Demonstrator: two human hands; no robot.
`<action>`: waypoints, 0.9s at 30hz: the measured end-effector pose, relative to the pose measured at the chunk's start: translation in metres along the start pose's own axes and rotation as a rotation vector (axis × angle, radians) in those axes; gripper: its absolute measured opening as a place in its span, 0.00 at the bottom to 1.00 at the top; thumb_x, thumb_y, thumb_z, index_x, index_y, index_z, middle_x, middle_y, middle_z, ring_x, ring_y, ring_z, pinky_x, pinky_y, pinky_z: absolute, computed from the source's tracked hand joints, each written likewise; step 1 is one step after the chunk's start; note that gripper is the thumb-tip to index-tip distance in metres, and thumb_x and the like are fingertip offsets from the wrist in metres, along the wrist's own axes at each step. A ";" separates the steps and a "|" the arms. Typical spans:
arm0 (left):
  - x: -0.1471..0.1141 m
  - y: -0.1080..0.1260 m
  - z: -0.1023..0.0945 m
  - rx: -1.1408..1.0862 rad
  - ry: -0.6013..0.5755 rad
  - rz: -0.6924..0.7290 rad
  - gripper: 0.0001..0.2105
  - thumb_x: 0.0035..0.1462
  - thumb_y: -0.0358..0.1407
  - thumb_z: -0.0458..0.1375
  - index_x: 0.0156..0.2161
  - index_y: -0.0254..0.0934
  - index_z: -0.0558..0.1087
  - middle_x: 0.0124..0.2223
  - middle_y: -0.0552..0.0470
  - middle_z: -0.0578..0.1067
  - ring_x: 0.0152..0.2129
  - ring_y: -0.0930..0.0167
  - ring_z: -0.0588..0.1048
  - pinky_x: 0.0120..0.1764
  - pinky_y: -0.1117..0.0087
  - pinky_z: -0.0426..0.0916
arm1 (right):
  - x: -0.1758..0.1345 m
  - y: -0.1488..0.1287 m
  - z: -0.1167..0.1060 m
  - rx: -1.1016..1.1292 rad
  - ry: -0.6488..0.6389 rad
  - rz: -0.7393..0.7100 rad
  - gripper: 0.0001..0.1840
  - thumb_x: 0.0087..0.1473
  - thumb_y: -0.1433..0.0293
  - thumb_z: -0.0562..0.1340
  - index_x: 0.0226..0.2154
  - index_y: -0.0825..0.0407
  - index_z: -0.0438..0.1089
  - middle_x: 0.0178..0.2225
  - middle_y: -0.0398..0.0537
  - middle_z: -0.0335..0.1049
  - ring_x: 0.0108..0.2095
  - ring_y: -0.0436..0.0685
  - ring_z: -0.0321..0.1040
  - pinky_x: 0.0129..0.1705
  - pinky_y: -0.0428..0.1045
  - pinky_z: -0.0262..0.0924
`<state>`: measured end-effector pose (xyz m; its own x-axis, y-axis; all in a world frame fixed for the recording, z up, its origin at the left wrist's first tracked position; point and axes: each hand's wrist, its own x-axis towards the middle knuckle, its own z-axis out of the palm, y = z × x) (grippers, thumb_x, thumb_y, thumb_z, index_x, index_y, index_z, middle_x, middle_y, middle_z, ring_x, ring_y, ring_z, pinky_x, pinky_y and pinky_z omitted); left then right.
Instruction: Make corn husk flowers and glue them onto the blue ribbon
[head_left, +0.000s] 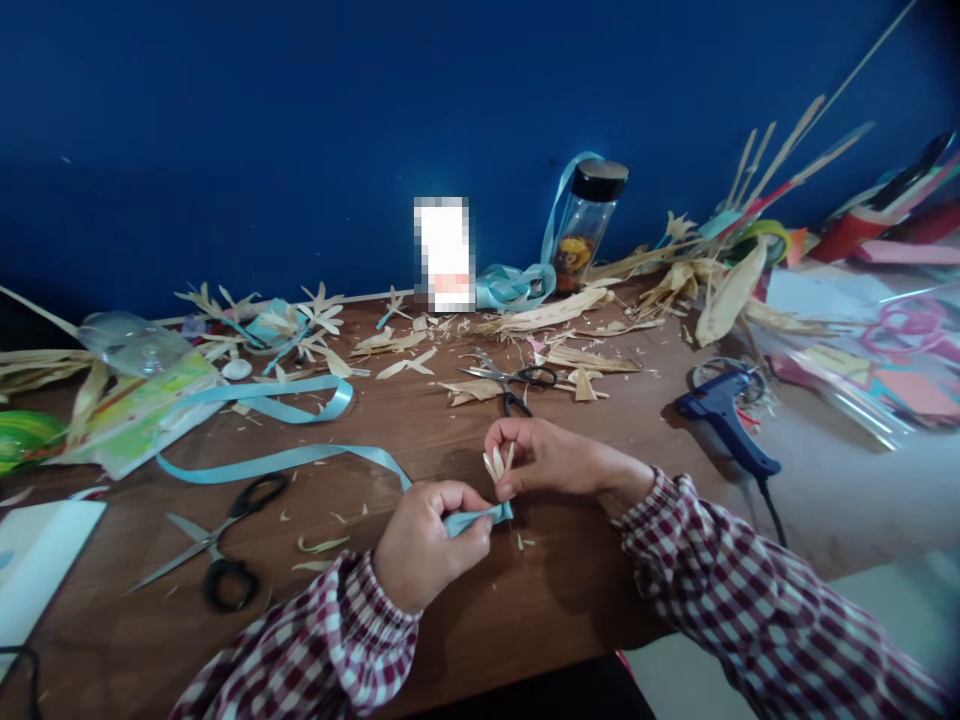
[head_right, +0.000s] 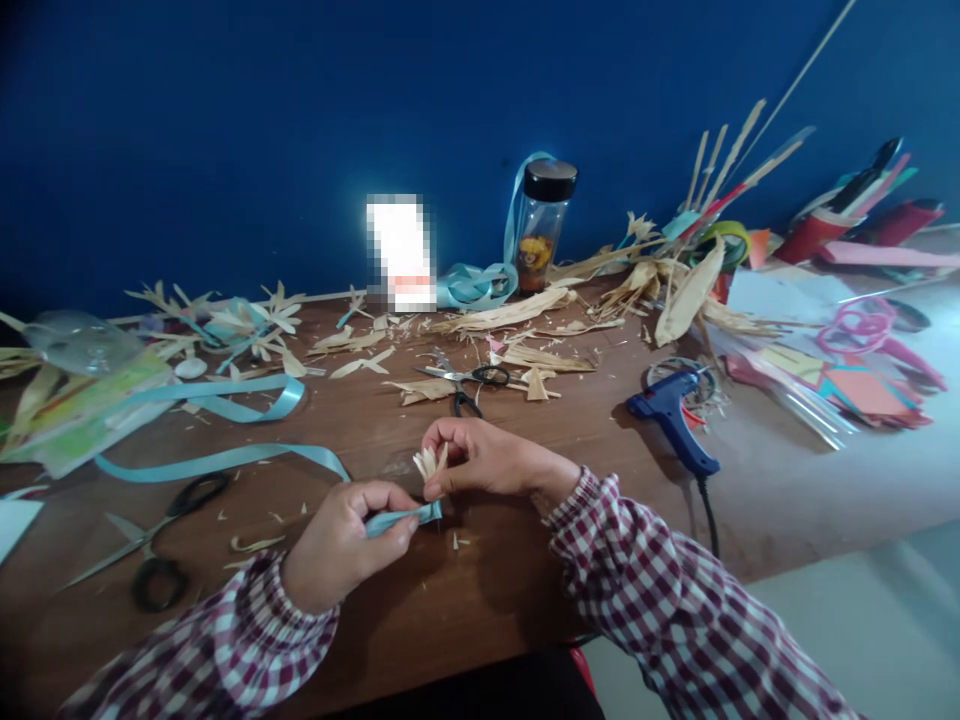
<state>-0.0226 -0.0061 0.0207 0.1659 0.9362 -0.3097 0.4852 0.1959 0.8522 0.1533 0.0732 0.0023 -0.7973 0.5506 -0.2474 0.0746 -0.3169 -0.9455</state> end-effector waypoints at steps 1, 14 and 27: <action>0.000 0.000 0.000 0.004 0.001 0.006 0.08 0.41 0.37 0.55 0.22 0.32 0.71 0.17 0.56 0.64 0.15 0.78 0.58 0.20 0.76 0.54 | 0.000 0.000 0.000 -0.009 0.003 -0.007 0.17 0.41 0.72 0.68 0.34 0.53 0.62 0.25 0.38 0.67 0.24 0.46 0.65 0.26 0.42 0.57; 0.000 0.005 0.003 -0.022 0.064 -0.040 0.10 0.41 0.38 0.55 0.22 0.31 0.73 0.16 0.56 0.63 0.15 0.78 0.57 0.19 0.76 0.53 | -0.003 -0.004 0.010 -0.317 0.173 -0.153 0.16 0.43 0.71 0.67 0.34 0.52 0.61 0.25 0.37 0.64 0.24 0.47 0.60 0.27 0.43 0.54; 0.000 -0.006 0.012 0.127 0.216 0.025 0.09 0.45 0.35 0.56 0.21 0.34 0.73 0.17 0.54 0.69 0.15 0.76 0.63 0.20 0.77 0.58 | -0.004 -0.004 0.020 -0.488 0.343 -0.229 0.13 0.45 0.75 0.65 0.33 0.52 0.61 0.24 0.37 0.63 0.25 0.47 0.60 0.27 0.42 0.54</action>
<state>-0.0153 -0.0102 0.0108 -0.0013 0.9837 -0.1800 0.5898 0.1461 0.7942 0.1440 0.0565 0.0113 -0.5942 0.8043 -0.0044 0.2535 0.1820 -0.9501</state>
